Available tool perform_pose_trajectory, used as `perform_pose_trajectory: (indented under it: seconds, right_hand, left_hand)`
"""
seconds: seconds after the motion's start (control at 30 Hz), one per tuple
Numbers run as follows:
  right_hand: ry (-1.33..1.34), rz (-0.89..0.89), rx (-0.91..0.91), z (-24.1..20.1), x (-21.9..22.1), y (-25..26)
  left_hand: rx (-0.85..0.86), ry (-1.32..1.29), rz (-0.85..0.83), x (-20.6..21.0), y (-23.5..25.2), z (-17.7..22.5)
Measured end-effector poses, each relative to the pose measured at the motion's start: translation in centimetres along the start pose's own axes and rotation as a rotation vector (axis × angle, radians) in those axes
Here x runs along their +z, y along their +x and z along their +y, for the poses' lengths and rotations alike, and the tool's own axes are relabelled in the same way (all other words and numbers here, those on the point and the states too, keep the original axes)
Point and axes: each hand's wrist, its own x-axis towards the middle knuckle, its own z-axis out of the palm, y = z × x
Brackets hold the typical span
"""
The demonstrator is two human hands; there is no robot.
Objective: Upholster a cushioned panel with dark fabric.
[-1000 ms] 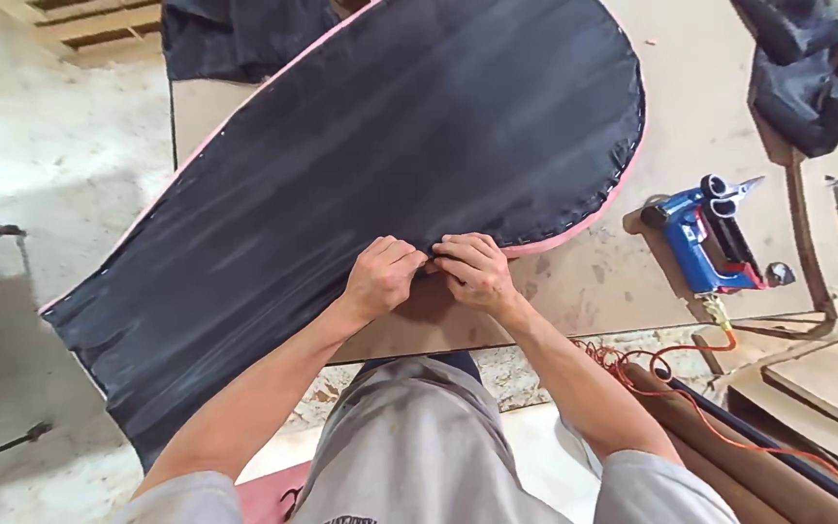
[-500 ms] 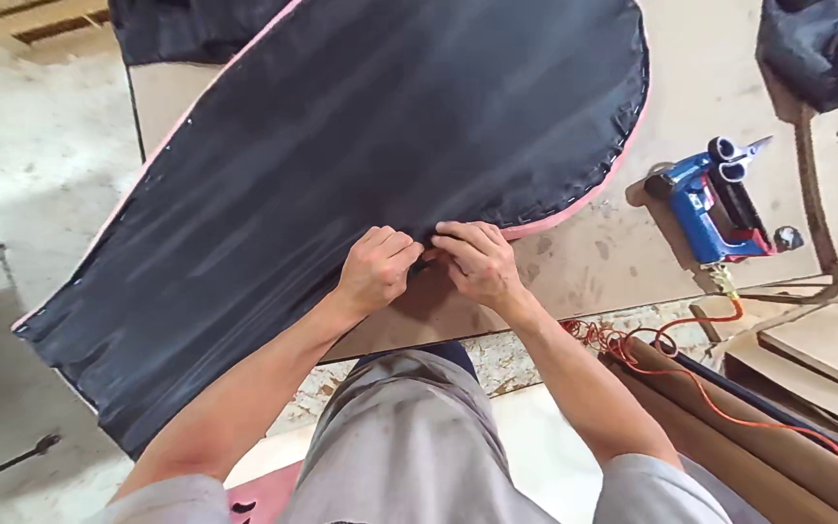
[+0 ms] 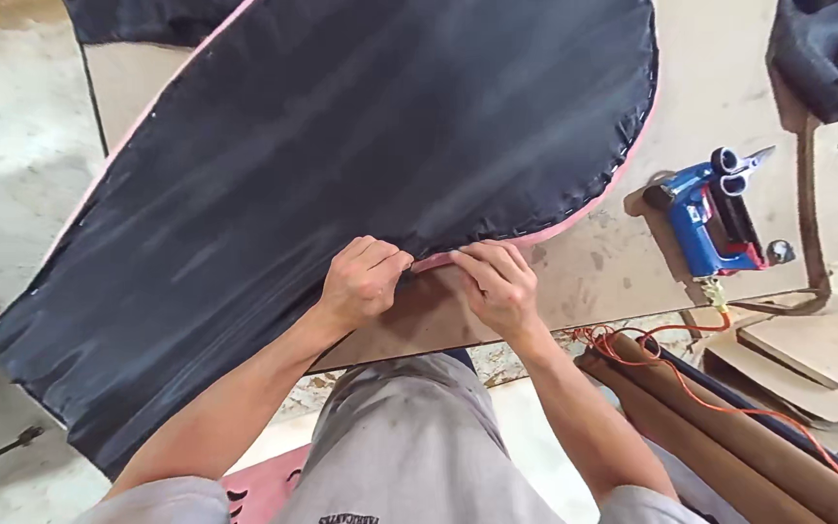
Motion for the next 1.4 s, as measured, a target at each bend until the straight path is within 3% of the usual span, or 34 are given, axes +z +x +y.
perform_pose_trajectory:
  seconds: [0.3, 0.43, 0.7, 1.03, 1.27, 1.33, 1.4]
  right_hand:
    - [0.068, -0.464, -0.271, 0.8, 0.0, 7.7]
    - [-0.012, -0.44, -0.274, 0.2, 0.6, 7.8]
    - [-0.111, -0.134, -0.376, -0.5, 2.8, 4.9]
    - [-0.051, -0.301, -0.409, -0.2, 1.9, 4.7]
    - [-0.19, -0.416, -0.341, -2.2, 1.1, 3.4]
    - [-0.17, -0.399, -0.186, -2.3, -0.3, 3.4]
    - [-0.237, -0.262, 0.08, -0.1, -4.4, 3.8]
  left_hand:
    - [-0.012, -0.006, 0.042, -0.1, 0.2, 0.3]
    - [0.004, 0.004, 0.041, 0.0, 0.1, 0.3]
    - [0.05, 0.027, 0.028, 0.1, 0.0, 0.3]
    - [0.136, 0.091, -0.068, 0.8, -0.6, 0.1]
    - [0.236, 0.185, -0.128, 0.5, -0.7, 0.0]
    - [0.27, 0.222, -0.135, 0.1, -0.4, -0.1]
    - [0.308, 0.241, -0.139, -0.3, 0.0, -0.4]
